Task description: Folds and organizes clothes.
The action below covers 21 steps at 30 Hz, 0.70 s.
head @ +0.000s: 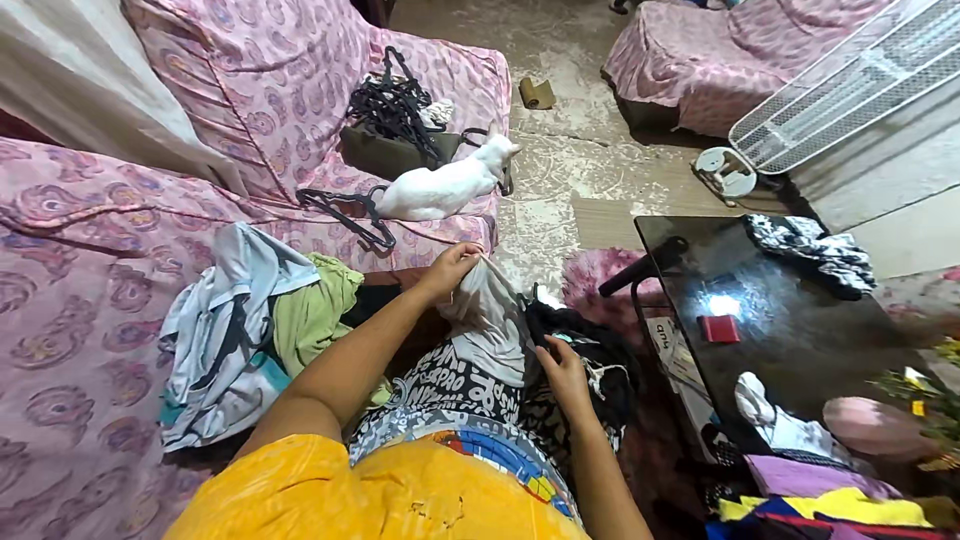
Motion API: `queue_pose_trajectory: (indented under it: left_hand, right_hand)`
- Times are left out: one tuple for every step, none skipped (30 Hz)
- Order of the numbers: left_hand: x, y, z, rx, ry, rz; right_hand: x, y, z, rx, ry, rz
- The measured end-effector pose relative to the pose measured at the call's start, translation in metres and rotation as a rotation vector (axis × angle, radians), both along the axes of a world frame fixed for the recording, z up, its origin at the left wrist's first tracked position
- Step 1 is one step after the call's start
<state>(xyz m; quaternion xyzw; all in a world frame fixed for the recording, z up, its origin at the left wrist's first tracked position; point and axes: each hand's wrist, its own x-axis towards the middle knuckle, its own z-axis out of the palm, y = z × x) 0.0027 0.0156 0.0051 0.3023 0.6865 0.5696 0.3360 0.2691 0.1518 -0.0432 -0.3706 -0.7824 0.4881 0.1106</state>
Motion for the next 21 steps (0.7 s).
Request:
queue_pose_trajectory:
  left_hand:
    - [0.000,-0.005,-0.007,-0.074,-0.077,-0.052]
    - [-0.002,-0.012,-0.016,-0.199,-0.088,-0.170]
    - [-0.001,-0.018,-0.026,-0.348,-0.026,-0.325]
    - [0.001,-0.021,-0.033,-0.496,0.069,-0.490]
    - [0.003,-0.023,-0.034,-0.583,0.135,-0.614]
    - [0.005,-0.025,-0.031,-0.593,0.172,-0.656]
    - [0.006,-0.026,-0.024,-0.537,0.188,-0.636]
    - [0.006,-0.027,-0.016,-0.433,0.173,-0.585]
    - [0.005,-0.027,-0.009,-0.300,0.121,-0.535]
    - [0.004,-0.028,-0.003,-0.150,0.035,-0.490]
    - [0.005,-0.029,0.001,-0.005,-0.089,-0.453]
    - [0.007,-0.029,0.000,0.113,-0.226,-0.413]
    - [0.010,-0.028,-0.006,0.187,-0.347,-0.356]
    - [0.014,-0.026,-0.015,0.206,-0.454,-0.283]
    - [0.017,-0.022,-0.023,0.195,-0.543,-0.213]
    - [0.020,-0.018,-0.029,0.172,-0.612,-0.155]
    - [0.022,-0.014,-0.032,0.158,-0.659,-0.117]
    - [0.023,-0.012,-0.030,0.160,-0.687,-0.098]
    - [0.024,-0.012,-0.028,0.174,-0.701,-0.092]
    - [0.025,-0.013,-0.028,0.181,-0.711,-0.083]
    - [0.027,-0.012,-0.030,0.164,-0.728,-0.083]
  right_hand:
    - [0.001,0.000,0.000,-0.017,0.030,-0.019]
    - [0.003,0.000,0.001,-0.025,0.047,-0.030]
    - [0.005,-0.001,0.002,-0.023,0.051,-0.040]
    - [0.006,-0.001,0.005,-0.019,0.049,-0.049]
    - [0.007,-0.002,0.007,-0.016,0.047,-0.061]
    - [0.008,-0.001,0.009,-0.015,0.047,-0.077]
    - [0.009,-0.001,0.012,-0.022,0.049,-0.099]
    - [0.009,-0.001,0.015,-0.028,0.058,-0.126]
    - [0.009,0.000,0.018,-0.037,0.069,-0.152]
    - [0.009,0.000,0.020,-0.049,0.081,-0.171]
    - [0.009,0.000,0.021,-0.061,0.090,-0.182]
    - [0.009,0.001,0.020,-0.072,0.096,-0.188]
    - [0.010,0.000,0.019,-0.081,0.102,-0.189]
    - [0.009,0.000,0.017,-0.082,0.110,-0.184]
    - [0.009,0.000,0.015,-0.083,0.120,-0.177]
    - [0.010,0.001,0.014,-0.083,0.129,-0.168]
    - [0.010,0.003,0.014,-0.079,0.133,-0.159]
    - [0.010,0.003,0.015,-0.068,0.130,-0.153]
    - [0.011,0.003,0.017,-0.052,0.124,-0.150]
    - [0.012,0.003,0.019,-0.037,0.117,-0.149]
    - [0.013,0.002,0.020,-0.028,0.111,-0.148]
